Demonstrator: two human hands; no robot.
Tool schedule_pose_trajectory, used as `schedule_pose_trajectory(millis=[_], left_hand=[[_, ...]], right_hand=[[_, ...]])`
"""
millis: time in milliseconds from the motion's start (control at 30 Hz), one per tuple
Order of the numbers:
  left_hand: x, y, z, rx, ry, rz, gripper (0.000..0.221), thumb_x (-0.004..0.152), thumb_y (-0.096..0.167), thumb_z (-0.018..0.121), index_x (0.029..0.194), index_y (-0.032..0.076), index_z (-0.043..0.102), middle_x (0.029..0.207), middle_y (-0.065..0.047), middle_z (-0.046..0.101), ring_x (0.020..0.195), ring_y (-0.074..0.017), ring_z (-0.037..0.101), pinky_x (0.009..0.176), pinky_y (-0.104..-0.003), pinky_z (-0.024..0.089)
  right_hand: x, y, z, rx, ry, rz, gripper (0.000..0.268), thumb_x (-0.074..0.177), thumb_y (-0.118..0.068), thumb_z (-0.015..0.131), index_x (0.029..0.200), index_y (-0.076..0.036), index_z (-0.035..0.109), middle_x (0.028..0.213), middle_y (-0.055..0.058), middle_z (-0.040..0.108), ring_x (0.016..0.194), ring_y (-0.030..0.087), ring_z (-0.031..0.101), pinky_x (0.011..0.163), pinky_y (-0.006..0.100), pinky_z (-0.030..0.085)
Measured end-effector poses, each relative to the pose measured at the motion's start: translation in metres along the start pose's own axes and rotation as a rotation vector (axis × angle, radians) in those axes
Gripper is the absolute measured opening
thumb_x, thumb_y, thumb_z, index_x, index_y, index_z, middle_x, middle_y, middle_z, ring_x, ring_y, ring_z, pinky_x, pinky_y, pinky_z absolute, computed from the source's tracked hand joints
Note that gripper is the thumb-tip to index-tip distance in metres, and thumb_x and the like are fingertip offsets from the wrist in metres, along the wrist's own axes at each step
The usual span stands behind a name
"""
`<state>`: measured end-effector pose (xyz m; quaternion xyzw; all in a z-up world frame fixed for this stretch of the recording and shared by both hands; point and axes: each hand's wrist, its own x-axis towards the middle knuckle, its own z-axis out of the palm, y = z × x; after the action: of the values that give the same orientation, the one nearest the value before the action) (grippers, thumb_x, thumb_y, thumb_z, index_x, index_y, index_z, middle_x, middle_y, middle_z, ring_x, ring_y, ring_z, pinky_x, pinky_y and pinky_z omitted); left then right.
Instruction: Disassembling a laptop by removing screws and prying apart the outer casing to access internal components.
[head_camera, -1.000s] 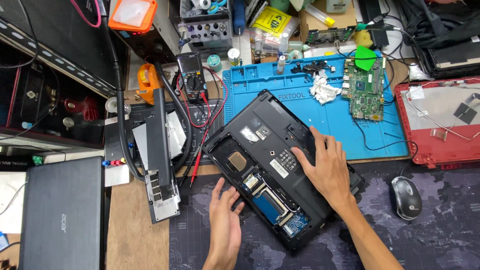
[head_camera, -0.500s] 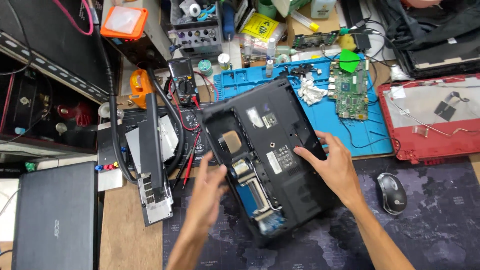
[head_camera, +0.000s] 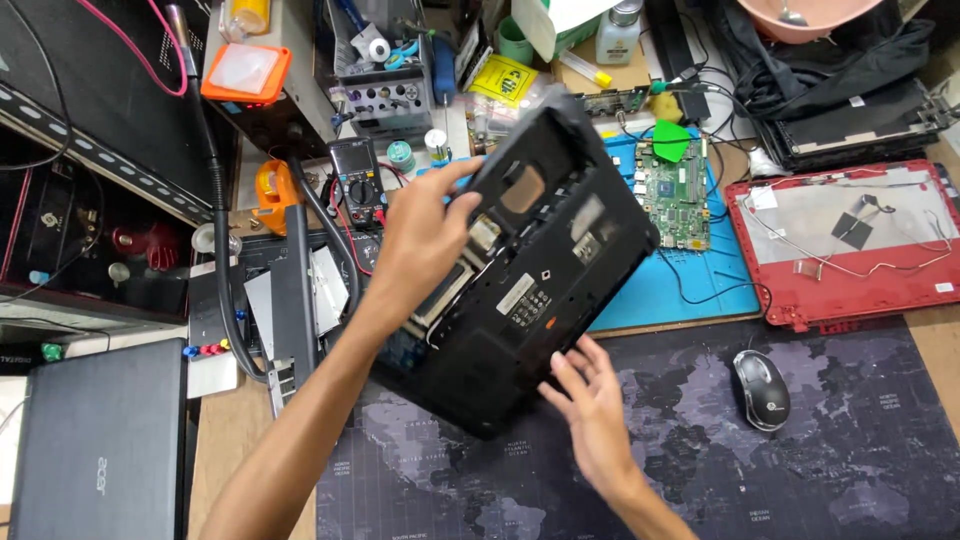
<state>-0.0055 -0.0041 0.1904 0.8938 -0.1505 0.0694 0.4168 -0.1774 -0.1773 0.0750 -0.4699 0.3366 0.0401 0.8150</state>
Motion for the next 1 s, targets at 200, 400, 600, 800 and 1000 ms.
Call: schedule_pose_trajectory(millis=[200, 400, 600, 800, 1000], left_hand=[[0.01, 0.018, 0.033, 0.238, 0.006, 0.139, 0.038, 0.096, 0.005, 0.056, 0.132, 0.008, 0.068, 0.107, -0.02, 0.071, 0.096, -0.04, 0.06, 0.086, -0.048, 0.046], [0.013, 0.019, 0.054, 0.319, 0.055, 0.251, 0.045, 0.09, 0.028, 0.077, 0.132, 0.013, 0.066, 0.113, -0.018, 0.063, 0.105, -0.0366, 0.054, 0.089, -0.044, 0.043], [0.009, 0.028, 0.054, 0.276, 0.157, 0.328, 0.026, 0.099, 0.015, 0.065, 0.125, 0.016, 0.069, 0.092, -0.007, 0.052, 0.088, -0.0272, 0.048, 0.078, -0.039, 0.039], [0.007, 0.024, 0.048, 0.318, 0.187, 0.524, 0.034, 0.1, 0.007, 0.073, 0.131, 0.017, 0.065, 0.1, -0.011, 0.055, 0.092, -0.0283, 0.046, 0.079, -0.041, 0.042], [0.002, 0.014, 0.043, 0.313, 0.176, 0.645, 0.041, 0.104, 0.005, 0.073, 0.14, 0.02, 0.062, 0.11, -0.012, 0.057, 0.104, -0.0326, 0.052, 0.088, -0.047, 0.047]], right_hand=[[-0.022, 0.011, 0.024, 0.211, 0.015, 0.1, 0.055, 0.083, -0.003, 0.065, 0.134, -0.008, 0.046, 0.119, 0.015, 0.055, 0.109, 0.026, 0.059, 0.103, 0.052, 0.054], [-0.036, -0.01, 0.053, 0.192, 0.024, 0.21, 0.058, 0.081, -0.002, 0.065, 0.134, -0.006, 0.042, 0.124, 0.016, 0.054, 0.124, 0.031, 0.061, 0.116, 0.05, 0.047], [-0.014, 0.006, 0.065, 0.256, -0.021, 0.221, 0.06, 0.078, -0.002, 0.065, 0.133, -0.008, 0.041, 0.139, 0.017, 0.049, 0.14, 0.033, 0.054, 0.121, 0.051, 0.039], [0.022, 0.027, 0.066, 0.313, -0.073, 0.204, 0.044, 0.086, 0.001, 0.053, 0.127, -0.006, 0.043, 0.144, 0.022, 0.053, 0.136, 0.033, 0.058, 0.115, 0.053, 0.043], [0.061, 0.028, 0.076, 0.229, -0.148, 0.164, 0.042, 0.08, -0.002, 0.063, 0.116, -0.01, 0.044, 0.155, 0.018, 0.054, 0.14, 0.031, 0.055, 0.115, 0.052, 0.043]])
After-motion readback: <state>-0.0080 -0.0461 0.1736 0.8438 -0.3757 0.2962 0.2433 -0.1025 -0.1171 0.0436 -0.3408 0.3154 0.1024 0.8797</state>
